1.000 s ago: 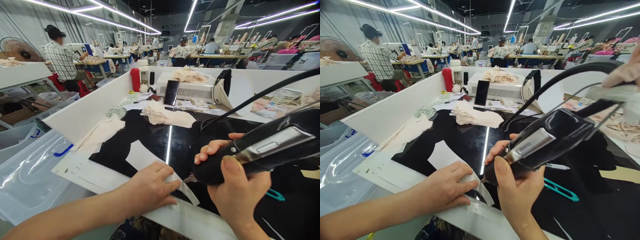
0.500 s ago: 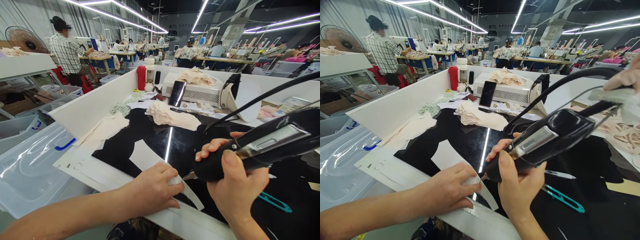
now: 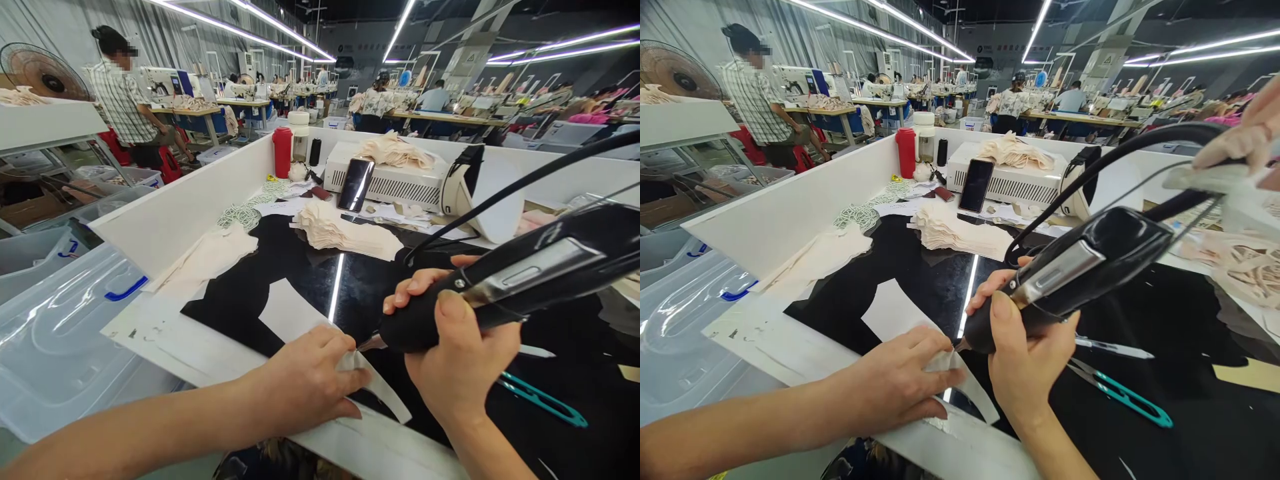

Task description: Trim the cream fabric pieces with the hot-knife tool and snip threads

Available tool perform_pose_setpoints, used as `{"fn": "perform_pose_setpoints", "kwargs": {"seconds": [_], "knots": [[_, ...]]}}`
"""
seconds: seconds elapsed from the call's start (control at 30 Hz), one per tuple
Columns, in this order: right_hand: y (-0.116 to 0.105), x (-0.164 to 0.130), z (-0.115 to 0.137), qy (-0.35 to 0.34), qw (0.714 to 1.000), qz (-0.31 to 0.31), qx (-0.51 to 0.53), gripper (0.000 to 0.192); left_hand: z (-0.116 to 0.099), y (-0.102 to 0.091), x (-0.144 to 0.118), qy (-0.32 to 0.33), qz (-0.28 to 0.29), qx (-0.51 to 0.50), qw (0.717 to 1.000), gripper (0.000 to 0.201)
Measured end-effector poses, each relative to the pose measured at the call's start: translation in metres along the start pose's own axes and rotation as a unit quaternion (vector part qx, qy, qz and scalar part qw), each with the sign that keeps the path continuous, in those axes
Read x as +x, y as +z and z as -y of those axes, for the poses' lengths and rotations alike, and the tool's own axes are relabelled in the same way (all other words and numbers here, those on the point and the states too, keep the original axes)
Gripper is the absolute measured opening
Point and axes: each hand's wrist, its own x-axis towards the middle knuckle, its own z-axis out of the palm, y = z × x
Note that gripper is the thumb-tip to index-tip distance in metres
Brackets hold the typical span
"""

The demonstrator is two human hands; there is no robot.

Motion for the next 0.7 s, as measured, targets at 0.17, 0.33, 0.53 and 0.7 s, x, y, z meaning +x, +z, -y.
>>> {"fn": "perform_pose_setpoints", "kwargs": {"seconds": [0.17,0.33,0.53,0.7], "knots": [[0.003,0.002,0.001,0.006,1.000,0.000,0.001,0.048,0.008,-0.008,-0.001,0.003,0.005,-0.044,0.999,0.049],[0.004,0.006,0.004,-0.008,1.000,-0.019,-0.010,0.040,0.031,-0.012,-0.009,-0.002,0.047,-0.087,0.995,0.027],[-0.001,0.010,0.008,-0.015,0.999,-0.028,-0.023,0.037,0.047,-0.014,-0.010,0.006,0.069,-0.035,0.997,0.037],[-0.005,0.008,0.013,0.001,1.000,-0.014,-0.011,0.037,0.045,-0.011,0.005,-0.040,0.055,0.056,0.996,0.032]]}}
